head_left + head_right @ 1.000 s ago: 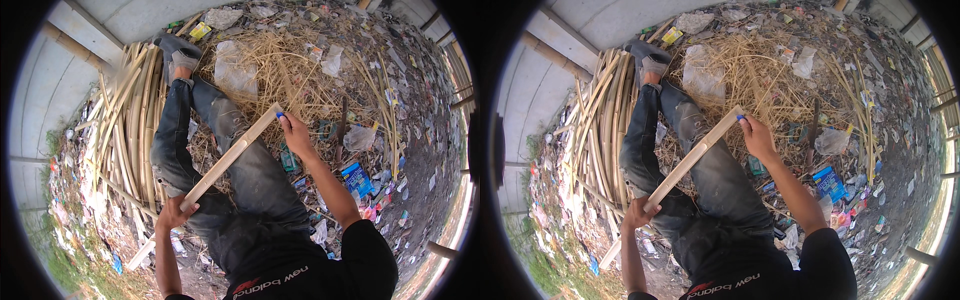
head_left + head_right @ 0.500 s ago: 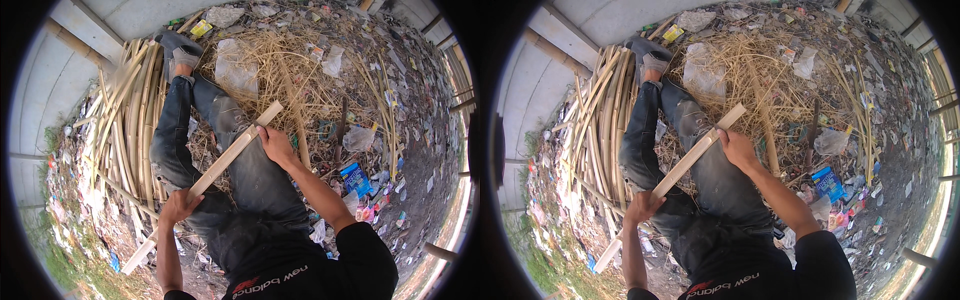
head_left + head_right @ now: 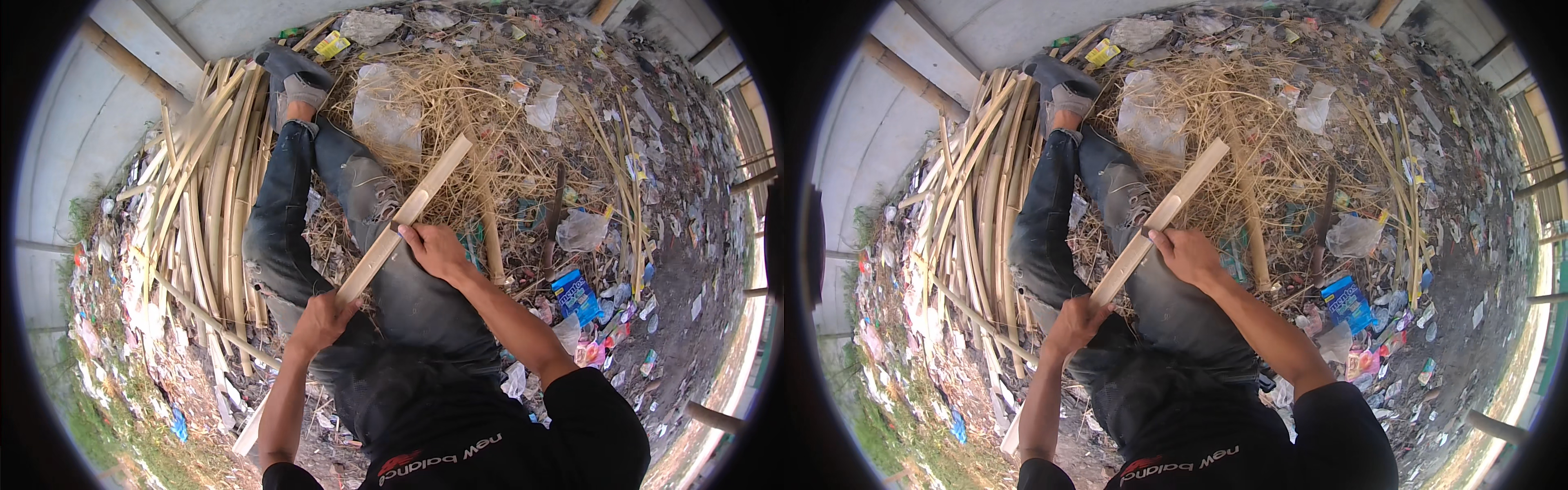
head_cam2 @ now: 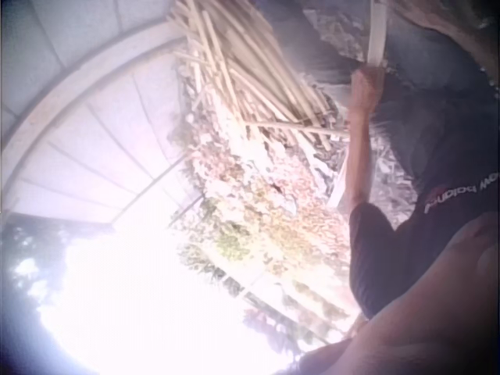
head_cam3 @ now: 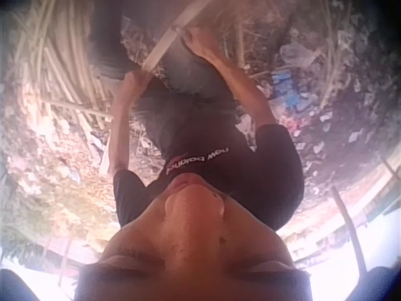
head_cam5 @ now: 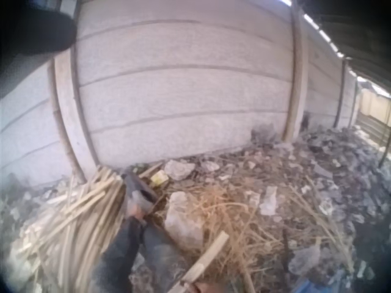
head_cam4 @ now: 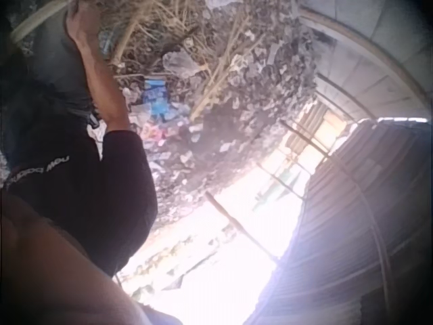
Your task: The person sits on the ground and uses a blue utility knife to shave thin strips off a long bamboo pole. They hold the pole with their left hand and scrape along its length with the knife in their right hand, creating a pile of bamboo shavings.
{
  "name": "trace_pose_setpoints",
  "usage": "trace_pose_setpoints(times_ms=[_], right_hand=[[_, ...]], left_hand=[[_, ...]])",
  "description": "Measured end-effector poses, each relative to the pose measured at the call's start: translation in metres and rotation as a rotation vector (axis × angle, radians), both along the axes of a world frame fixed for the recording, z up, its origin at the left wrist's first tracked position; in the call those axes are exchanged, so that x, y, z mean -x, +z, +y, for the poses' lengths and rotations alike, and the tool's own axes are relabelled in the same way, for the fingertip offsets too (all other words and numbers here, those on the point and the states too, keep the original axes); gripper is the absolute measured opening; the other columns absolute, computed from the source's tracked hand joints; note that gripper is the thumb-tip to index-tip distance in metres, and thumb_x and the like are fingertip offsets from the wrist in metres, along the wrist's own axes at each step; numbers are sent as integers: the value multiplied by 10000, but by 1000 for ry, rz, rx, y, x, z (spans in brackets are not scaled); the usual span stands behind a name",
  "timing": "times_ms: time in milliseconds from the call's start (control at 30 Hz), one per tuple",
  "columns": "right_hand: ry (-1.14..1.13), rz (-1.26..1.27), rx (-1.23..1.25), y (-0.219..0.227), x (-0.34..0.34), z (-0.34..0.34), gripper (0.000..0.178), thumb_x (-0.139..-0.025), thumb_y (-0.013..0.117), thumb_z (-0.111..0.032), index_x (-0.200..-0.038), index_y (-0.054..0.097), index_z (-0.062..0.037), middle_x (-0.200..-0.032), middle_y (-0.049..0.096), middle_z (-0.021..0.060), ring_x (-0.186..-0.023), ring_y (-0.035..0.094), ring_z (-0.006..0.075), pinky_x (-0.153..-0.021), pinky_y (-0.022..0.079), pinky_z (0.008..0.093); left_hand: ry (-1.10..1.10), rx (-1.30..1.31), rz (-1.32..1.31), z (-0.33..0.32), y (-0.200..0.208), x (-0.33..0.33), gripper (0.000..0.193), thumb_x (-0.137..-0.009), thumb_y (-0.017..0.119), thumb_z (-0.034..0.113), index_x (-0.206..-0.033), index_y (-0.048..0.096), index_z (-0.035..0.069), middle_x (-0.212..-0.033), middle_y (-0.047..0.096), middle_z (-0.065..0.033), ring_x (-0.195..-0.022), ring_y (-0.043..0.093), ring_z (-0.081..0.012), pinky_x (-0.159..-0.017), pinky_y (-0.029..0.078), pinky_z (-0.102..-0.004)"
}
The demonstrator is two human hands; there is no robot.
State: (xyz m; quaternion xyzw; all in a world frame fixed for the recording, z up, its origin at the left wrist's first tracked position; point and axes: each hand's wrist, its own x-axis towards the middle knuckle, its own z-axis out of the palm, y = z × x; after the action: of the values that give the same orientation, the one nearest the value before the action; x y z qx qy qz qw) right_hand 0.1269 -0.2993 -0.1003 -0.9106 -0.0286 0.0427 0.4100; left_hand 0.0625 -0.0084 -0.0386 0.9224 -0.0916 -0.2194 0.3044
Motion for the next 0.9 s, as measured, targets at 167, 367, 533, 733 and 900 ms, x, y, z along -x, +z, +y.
trace_pose_setpoints(times_ms=[167, 367, 533, 733, 900], right_hand=[[-247, 4, -268, -17, 10, -34, 481, -1083, 585, -399, -887, 680, 30, -667, 616, 194, -613, 597, 365, -631, 469, 443], [-390, -8, -190, -27, -4, -64, 516, -1077, 583, -458, -906, 672, 21, -674, 613, 194, -641, 619, 391, -626, 460, 472], [-395, 19, 4, -28, -48, -79, 537, -1088, 533, -498, -945, 709, -11, -747, 660, 233, -729, 654, 455, -662, 488, 512], [-326, 5, 101, -39, -51, -86, 569, -1092, 501, -516, -942, 723, -13, -776, 674, 254, -795, 666, 487, -724, 508, 552], [-210, 28, -38, -40, -11, -28, 573, -1080, 521, -509, -922, 728, 1, -810, 689, 272, -816, 673, 497, -748, 528, 539]], left_hand=[[-40, 42, -160, 0, -16, -6, 540, -966, 771, 400, -763, 599, -70, -647, 566, -278, -670, 602, -495, -642, 462, -528], [-18, -57, -13, 22, 4, 5, 579, -949, 779, 437, -741, 617, -79, -641, 572, -263, -642, 614, -447, -627, 461, -507], [42, -99, 156, 36, 13, 9, 610, -948, 766, 478, -745, 622, -80, -694, 609, -306, -733, 634, -520, -675, 480, -537], [-56, -70, -51, 46, -8, 18, 597, -958, 756, 472, -767, 631, -80, -699, 616, -312, -745, 641, -518, -683, 488, -539], [-7, -79, 50, 21, -1, 8, 578, -973, 750, 441, -754, 621, -78, -664, 616, -273, -682, 640, -470, -644, 489, -516]])
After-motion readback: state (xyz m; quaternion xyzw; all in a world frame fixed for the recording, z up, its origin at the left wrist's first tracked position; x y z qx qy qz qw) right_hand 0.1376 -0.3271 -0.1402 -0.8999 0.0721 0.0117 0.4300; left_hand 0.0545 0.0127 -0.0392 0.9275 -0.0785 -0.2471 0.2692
